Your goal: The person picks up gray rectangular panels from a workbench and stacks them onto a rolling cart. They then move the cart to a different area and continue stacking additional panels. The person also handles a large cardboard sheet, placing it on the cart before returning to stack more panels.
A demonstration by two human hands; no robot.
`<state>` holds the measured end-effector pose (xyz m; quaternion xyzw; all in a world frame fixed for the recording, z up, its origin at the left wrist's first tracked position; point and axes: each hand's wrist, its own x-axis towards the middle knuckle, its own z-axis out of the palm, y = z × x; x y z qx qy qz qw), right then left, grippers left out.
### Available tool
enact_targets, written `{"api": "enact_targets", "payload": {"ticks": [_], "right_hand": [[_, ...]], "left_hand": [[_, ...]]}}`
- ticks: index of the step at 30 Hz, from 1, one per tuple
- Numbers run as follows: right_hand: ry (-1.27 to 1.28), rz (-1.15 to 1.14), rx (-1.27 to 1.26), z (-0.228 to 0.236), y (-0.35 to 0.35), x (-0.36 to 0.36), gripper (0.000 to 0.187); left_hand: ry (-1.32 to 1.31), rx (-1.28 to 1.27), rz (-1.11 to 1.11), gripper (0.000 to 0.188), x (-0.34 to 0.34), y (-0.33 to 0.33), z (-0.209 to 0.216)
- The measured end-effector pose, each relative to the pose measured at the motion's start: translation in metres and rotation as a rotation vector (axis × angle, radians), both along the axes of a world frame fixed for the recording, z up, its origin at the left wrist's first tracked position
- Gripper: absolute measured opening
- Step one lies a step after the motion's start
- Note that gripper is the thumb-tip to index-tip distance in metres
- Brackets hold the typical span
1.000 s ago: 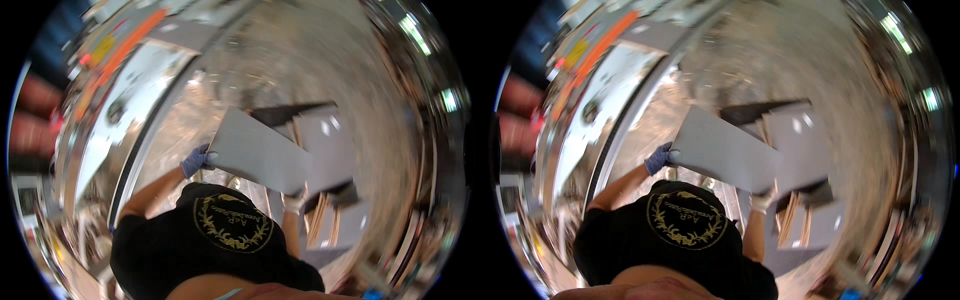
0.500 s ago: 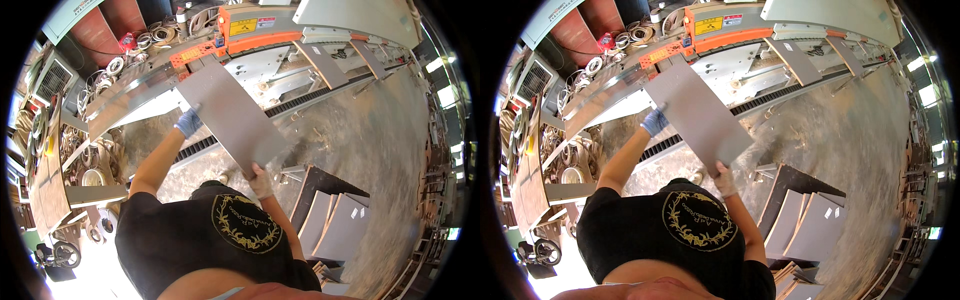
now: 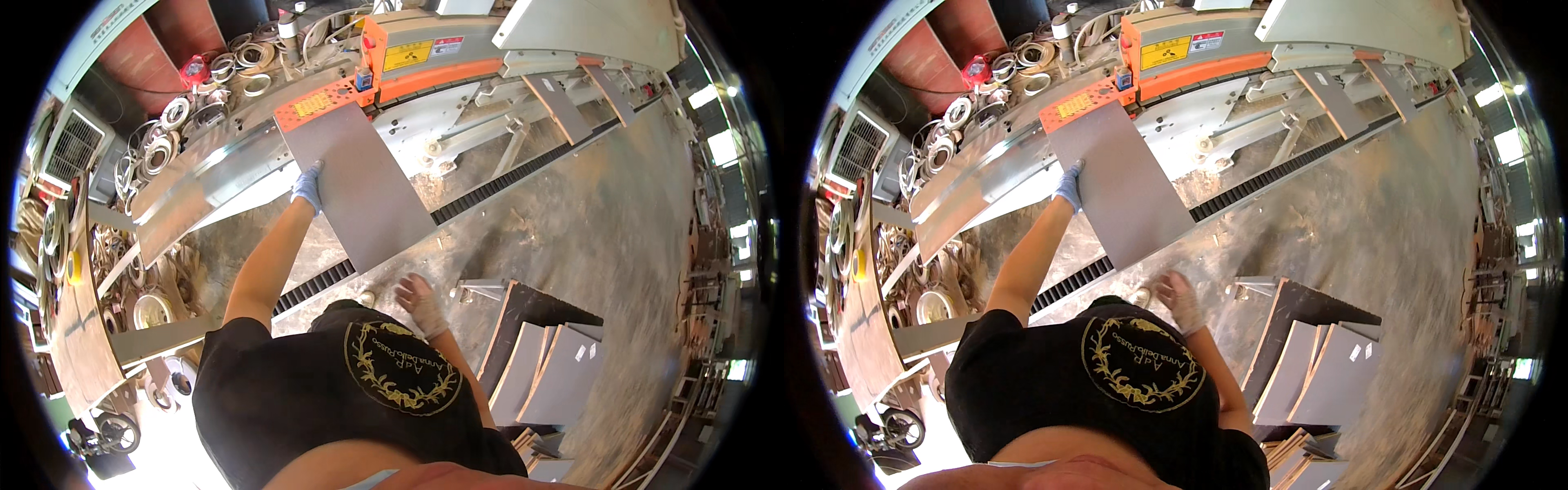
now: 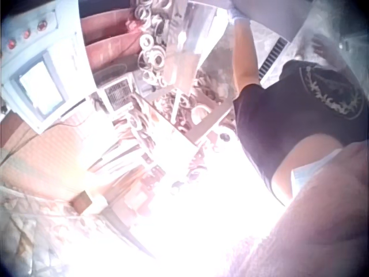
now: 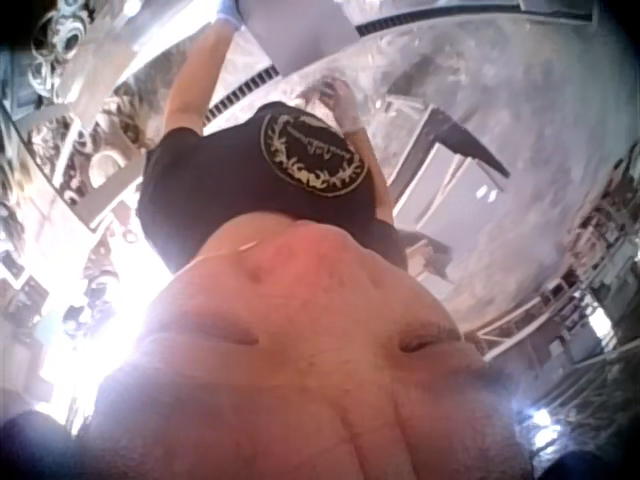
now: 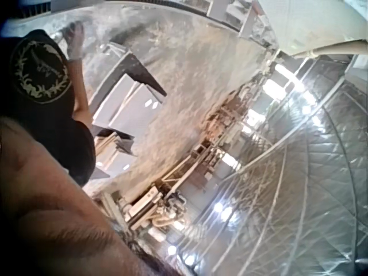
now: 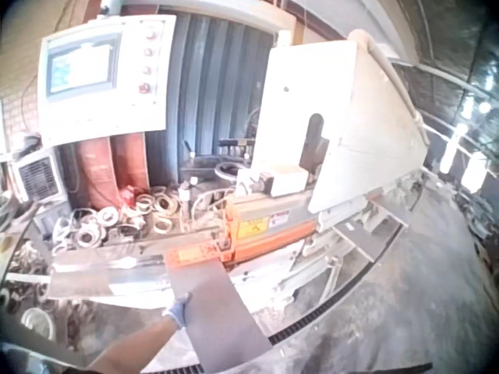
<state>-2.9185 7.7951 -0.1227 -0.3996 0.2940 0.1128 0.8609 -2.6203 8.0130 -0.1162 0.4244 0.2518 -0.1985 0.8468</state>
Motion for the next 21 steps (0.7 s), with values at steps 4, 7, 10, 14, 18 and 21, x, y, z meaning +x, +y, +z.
{"api": "enact_targets", "payload": {"ticks": [4,7,10,14,18,21], "right_hand": [[0.053,-0.298,0.005,-0.019,-0.045,-0.028,0.048],[0.055,-0.584,-0.078,-0.033,-0.078,-0.067,0.047],[0.032,-0.775,-0.172,-0.055,-0.128,-0.112,0.041],[0.504,-1.369,-0.737,-0.088,-0.187,-0.206,0.039],[0.897,-1.875,-0.637,-0.094,-0.230,-0.324,0.061],[0.963,-1.834,-0.424,-0.116,-0.257,-0.393,0.063]], "left_hand": [[-0.063,-0.039,-0.064,0.048,0.045,-0.036,-0.037],[-0.171,0.037,-0.240,0.051,0.076,-0.091,-0.029],[-0.143,-0.079,-0.377,0.052,0.139,-0.093,-0.046],[-0.308,-0.020,-0.512,0.061,0.196,-0.108,-0.058],[-0.354,0.693,-0.024,0.088,0.027,-0.209,0.036],[-0.942,0.686,-0.112,0.066,-0.037,-0.235,-0.001]]}}
